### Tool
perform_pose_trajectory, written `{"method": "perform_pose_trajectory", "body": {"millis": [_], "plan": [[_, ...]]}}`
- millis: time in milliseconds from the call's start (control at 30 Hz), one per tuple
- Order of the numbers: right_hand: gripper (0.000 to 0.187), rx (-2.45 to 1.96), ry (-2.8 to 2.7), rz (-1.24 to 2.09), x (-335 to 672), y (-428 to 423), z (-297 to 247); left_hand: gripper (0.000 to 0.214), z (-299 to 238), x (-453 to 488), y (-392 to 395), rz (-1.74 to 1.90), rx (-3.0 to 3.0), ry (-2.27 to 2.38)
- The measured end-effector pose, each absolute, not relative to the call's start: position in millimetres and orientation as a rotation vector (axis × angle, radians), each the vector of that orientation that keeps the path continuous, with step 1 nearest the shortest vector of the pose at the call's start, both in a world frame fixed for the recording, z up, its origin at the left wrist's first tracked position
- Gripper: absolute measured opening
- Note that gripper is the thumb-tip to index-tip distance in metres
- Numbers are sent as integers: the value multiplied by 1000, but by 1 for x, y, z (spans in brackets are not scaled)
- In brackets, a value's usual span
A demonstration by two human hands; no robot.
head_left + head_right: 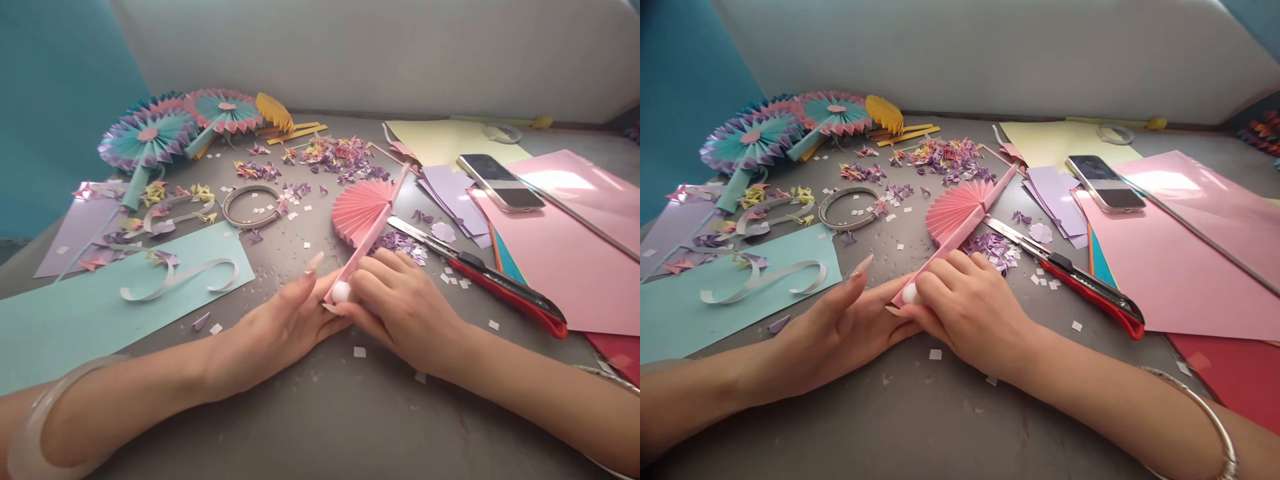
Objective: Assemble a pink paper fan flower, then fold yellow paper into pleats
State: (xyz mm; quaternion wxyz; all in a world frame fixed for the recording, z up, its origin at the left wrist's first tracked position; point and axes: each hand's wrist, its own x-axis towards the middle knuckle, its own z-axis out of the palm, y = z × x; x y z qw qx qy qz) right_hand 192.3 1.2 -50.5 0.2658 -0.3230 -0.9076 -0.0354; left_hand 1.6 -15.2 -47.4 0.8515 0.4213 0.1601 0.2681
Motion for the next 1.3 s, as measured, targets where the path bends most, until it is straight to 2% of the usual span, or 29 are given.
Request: {"method": "perform_pose_trajectory", "body": {"millis": [167,600,767,933,1300], "plan": [[36,-962,-2412,-147,195,3,-49,58,-48,0,-16,543,920,391],[33,-842,-2455,-64,190,-3,-48,60,-48,3,-17,564,885,295],[33,-913,-2433,-137,190,-4,-47,65,-48,4,-17,586,893,288],[34,-793,-2460,-55,189,-5,-47,69,-46,3,-18,538,854,341],[34,-840,-2441,-201,187,-6,-46,69,-44,3,-20,558,900,328]]}}
